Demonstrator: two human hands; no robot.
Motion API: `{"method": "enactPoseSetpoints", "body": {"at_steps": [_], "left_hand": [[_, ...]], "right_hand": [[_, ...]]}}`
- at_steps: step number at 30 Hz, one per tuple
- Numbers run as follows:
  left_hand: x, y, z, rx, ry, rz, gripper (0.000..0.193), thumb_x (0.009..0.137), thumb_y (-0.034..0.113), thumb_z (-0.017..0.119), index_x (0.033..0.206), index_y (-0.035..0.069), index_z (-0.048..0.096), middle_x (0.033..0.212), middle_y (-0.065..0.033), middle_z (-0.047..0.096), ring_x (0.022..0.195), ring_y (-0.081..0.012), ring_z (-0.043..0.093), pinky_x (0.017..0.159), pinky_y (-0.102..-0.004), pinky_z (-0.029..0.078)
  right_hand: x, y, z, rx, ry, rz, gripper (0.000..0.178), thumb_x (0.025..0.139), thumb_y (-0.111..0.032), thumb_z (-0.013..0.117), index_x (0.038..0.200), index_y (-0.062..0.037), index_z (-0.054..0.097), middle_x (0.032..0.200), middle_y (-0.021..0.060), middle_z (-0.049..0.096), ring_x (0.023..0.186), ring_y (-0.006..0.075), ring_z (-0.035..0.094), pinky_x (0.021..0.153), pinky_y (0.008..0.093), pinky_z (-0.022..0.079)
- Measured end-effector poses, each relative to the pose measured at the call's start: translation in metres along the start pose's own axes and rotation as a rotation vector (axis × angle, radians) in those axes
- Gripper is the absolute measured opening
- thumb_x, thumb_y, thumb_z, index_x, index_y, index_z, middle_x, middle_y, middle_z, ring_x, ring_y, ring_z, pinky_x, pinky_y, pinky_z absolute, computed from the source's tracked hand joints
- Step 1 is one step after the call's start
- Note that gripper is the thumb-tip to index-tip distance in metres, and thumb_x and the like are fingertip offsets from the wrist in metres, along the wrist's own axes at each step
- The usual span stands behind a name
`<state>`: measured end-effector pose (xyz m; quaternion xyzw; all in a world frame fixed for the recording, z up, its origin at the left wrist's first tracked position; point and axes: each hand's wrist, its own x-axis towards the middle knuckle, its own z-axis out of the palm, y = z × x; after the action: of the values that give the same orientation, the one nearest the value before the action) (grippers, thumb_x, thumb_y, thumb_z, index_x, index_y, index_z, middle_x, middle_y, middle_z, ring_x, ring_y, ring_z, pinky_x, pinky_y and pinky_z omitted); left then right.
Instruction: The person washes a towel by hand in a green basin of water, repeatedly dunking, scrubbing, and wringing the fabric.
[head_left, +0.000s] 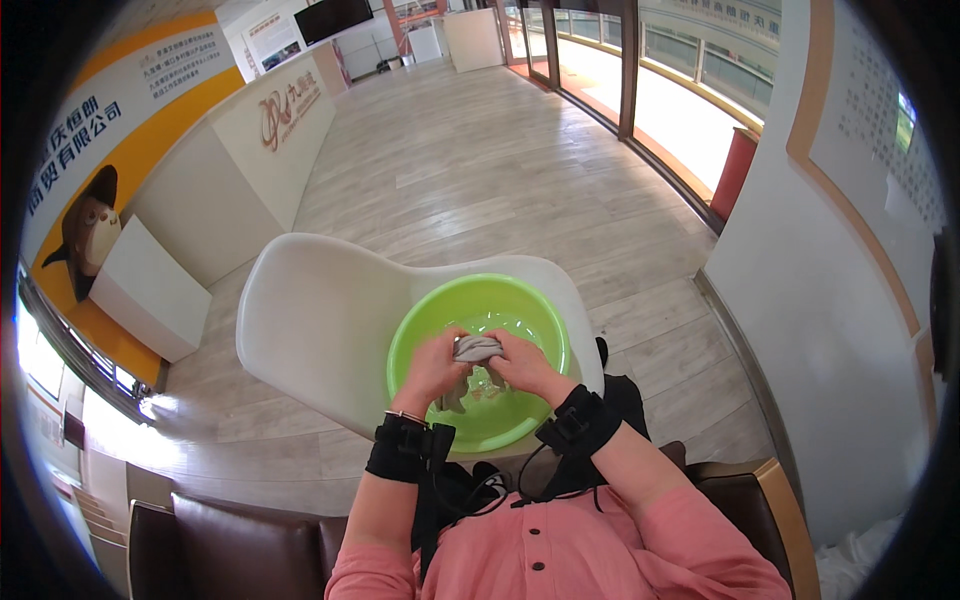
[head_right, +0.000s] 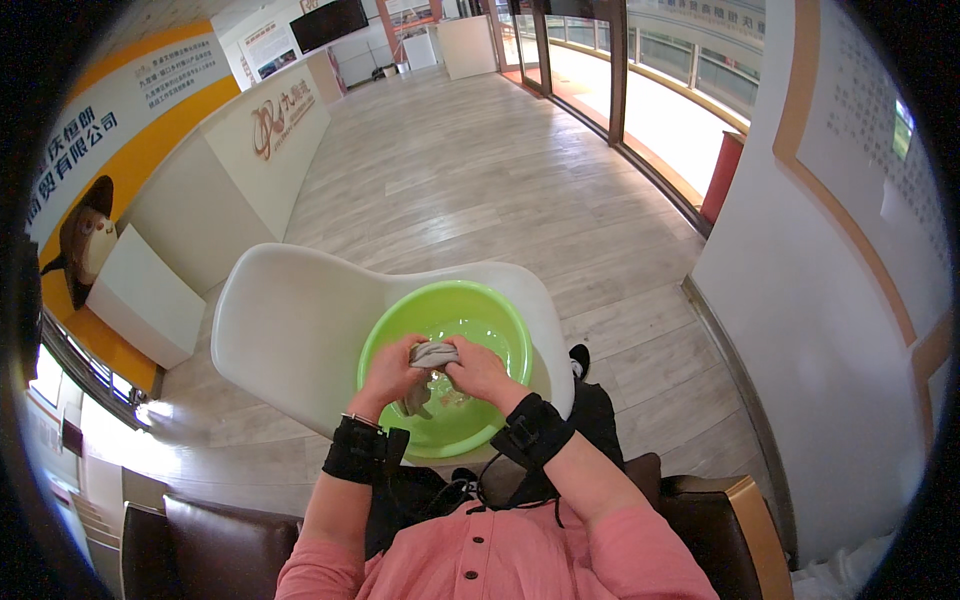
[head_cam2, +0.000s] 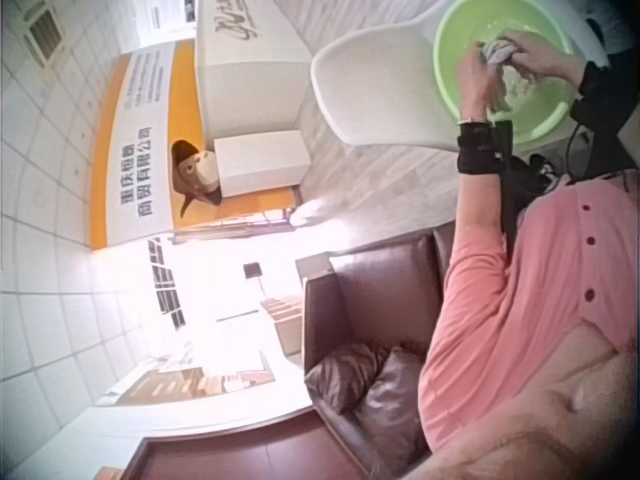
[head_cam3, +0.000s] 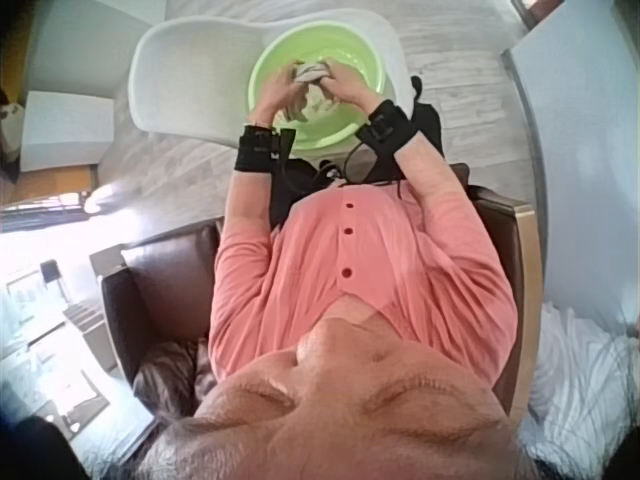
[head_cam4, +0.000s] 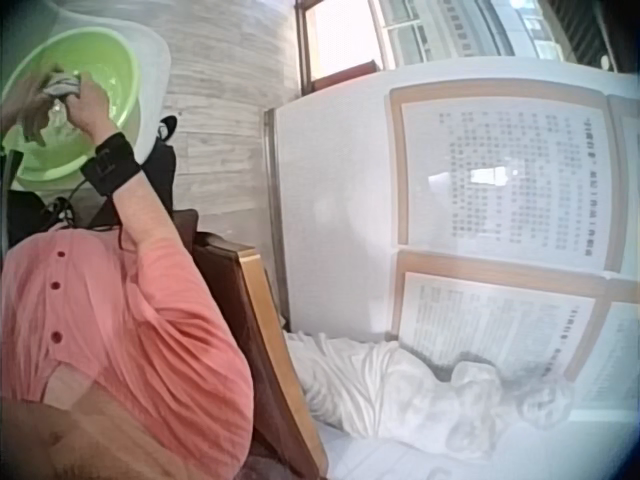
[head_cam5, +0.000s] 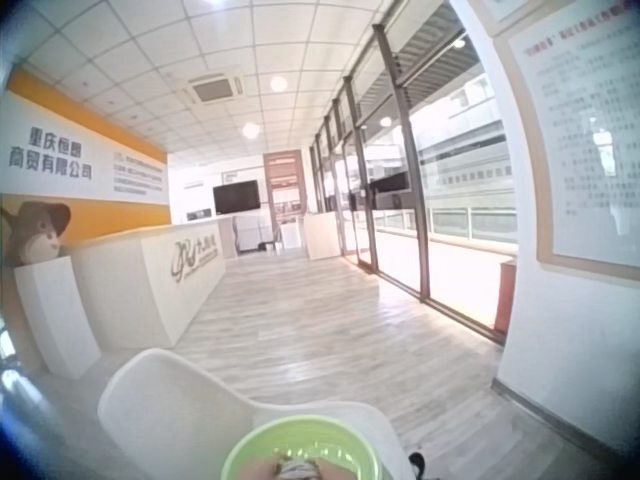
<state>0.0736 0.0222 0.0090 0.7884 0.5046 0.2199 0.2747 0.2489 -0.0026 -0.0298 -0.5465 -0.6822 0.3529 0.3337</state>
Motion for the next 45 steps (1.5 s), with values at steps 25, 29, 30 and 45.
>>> {"method": "enactPoseSetpoints", "body": {"at_steps": [25,29,30,45], "left_hand": [[-0.019,-0.070,0.014,-0.514,-0.223,-0.318,0.040,0.078,0.023,0.066,0.107,-0.002,0.056,0.095,-0.0038,0.060,0.085,-0.0088,0.053,0.075,-0.0254,0.044],[-0.021,-0.084,0.019,-0.692,-0.110,-0.269,0.034,0.082,0.024,0.062,0.105,-0.002,0.058,0.092,-0.0022,0.061,0.082,-0.0089,0.053,0.074,-0.0245,0.043],[-0.022,-0.090,0.021,-0.716,-0.088,-0.255,0.034,0.083,0.025,0.062,0.105,-0.002,0.058,0.091,-0.0020,0.061,0.081,-0.0088,0.053,0.074,-0.0244,0.043],[-0.031,-0.072,0.027,-1.320,-0.042,-0.346,0.037,0.090,0.027,0.052,0.116,0.001,0.048,0.106,-0.0053,0.058,0.092,-0.0140,0.056,0.079,-0.0292,0.046]], "right_hand": [[0.009,0.022,0.005,-0.003,0.062,-0.059,0.025,0.082,-0.017,0.043,0.101,-0.0077,0.057,0.092,0.0180,0.060,0.088,0.0367,0.055,0.076,0.0420,0.044],[0.011,0.021,0.002,0.082,0.095,-0.098,0.021,0.081,-0.018,0.046,0.093,-0.0039,0.057,0.085,0.0198,0.059,0.083,0.0372,0.055,0.072,0.0416,0.043],[0.012,0.019,0.002,0.087,0.129,-0.099,0.021,0.081,-0.018,0.047,0.092,-0.0035,0.057,0.084,0.0198,0.059,0.082,0.0372,0.055,0.071,0.0415,0.043],[0.008,0.018,-0.002,-0.214,0.136,0.051,0.046,0.086,-0.036,0.042,0.078,0.0053,0.060,0.067,0.0137,0.062,0.065,0.0234,0.062,0.058,0.0326,0.045]]}}
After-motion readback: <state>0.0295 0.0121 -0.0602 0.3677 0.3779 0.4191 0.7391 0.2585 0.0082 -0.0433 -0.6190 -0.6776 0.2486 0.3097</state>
